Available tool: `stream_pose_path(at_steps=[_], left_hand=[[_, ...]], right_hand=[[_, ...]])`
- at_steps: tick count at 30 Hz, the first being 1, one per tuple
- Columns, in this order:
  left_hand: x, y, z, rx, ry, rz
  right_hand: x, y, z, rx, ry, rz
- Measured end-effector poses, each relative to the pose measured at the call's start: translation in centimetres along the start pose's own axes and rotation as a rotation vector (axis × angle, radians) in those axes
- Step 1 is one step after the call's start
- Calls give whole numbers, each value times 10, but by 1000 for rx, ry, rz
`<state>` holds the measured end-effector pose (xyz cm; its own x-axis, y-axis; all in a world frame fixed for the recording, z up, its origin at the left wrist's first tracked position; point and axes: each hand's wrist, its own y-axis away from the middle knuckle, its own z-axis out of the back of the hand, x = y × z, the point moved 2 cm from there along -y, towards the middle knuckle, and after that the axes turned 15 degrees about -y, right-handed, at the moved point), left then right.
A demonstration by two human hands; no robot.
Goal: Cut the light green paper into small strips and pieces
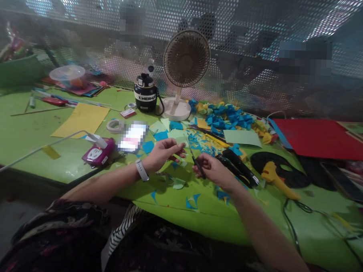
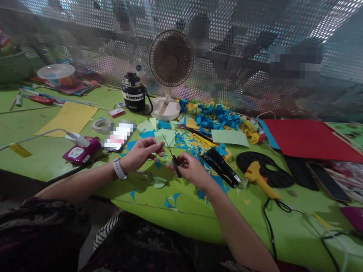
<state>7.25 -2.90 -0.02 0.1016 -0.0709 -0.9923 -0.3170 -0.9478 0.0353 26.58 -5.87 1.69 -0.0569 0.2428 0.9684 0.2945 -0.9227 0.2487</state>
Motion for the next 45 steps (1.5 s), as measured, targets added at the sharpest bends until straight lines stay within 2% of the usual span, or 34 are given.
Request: stream_pose_path(at_steps=[6,22,38,45], left_hand=[[-2,1,0,15,-46,4],[-1,1,-2,19,-38,-5],[0,2,-1,24,-35,15],[2,-1,2,-18,3,12]], right_hand=[[-4,-1,0,50,69,18],[-2,-2,-1,64,97,52],[3,1,-4,-25,131,63],[7,4,-4,-31,128,50]])
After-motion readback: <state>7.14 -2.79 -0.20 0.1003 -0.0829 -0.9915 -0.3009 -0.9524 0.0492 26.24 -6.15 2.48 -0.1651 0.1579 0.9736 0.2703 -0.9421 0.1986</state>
